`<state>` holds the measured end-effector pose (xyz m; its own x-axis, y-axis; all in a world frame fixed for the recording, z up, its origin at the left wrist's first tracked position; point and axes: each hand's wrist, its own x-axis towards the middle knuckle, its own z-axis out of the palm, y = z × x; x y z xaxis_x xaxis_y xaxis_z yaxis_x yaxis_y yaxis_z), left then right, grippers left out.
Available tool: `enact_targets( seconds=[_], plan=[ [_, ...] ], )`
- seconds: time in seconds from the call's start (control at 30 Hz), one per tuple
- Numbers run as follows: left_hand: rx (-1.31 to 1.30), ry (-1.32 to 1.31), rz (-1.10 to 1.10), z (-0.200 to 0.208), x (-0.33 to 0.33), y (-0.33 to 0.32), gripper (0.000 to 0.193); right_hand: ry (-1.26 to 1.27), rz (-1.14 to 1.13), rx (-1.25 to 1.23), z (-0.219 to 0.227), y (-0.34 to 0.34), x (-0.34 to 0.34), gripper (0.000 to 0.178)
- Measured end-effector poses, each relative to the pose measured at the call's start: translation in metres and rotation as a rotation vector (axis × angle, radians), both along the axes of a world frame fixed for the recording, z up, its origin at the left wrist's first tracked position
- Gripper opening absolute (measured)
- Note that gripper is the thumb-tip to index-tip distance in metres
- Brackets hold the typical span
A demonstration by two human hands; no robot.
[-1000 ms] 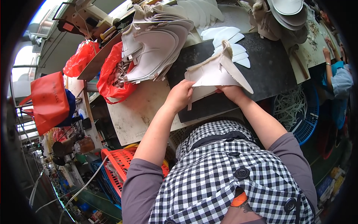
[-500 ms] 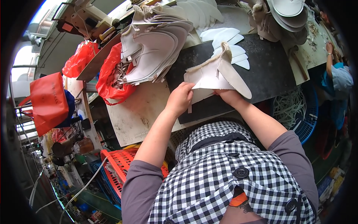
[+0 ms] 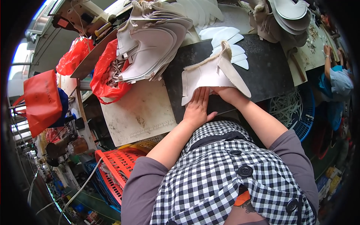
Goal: Inserting and fitting internal lining pieces into the outer fabric of shoe upper components.
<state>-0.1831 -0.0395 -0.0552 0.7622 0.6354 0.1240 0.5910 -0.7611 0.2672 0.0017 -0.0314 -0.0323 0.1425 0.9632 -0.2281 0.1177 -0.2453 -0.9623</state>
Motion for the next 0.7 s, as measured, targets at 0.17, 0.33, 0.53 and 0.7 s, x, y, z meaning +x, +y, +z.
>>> enact_targets(
  seconds=[0.17, 0.33, 0.53, 0.7],
  plan=[
    [-0.088, 0.046, 0.000, -0.001, -0.004, -0.003, 0.100, -0.652, 0.096, 0.204, -0.004, -0.018, 0.027, 0.032],
    [-0.146, 0.056, -0.011, 0.001, -0.007, 0.000, 0.095, -0.595, -0.013, 0.484, -0.019, -0.014, 0.034, 0.032],
    [-0.140, 0.119, 0.014, 0.012, -0.007, 0.007, 0.089, -0.388, 0.330, -0.530, 0.046, 0.009, 0.037, 0.033],
    [0.014, 0.140, -0.045, 0.015, 0.005, 0.012, 0.092, -1.019, 0.278, 0.193, -0.009, -0.007, 0.048, 0.028]
  ],
)
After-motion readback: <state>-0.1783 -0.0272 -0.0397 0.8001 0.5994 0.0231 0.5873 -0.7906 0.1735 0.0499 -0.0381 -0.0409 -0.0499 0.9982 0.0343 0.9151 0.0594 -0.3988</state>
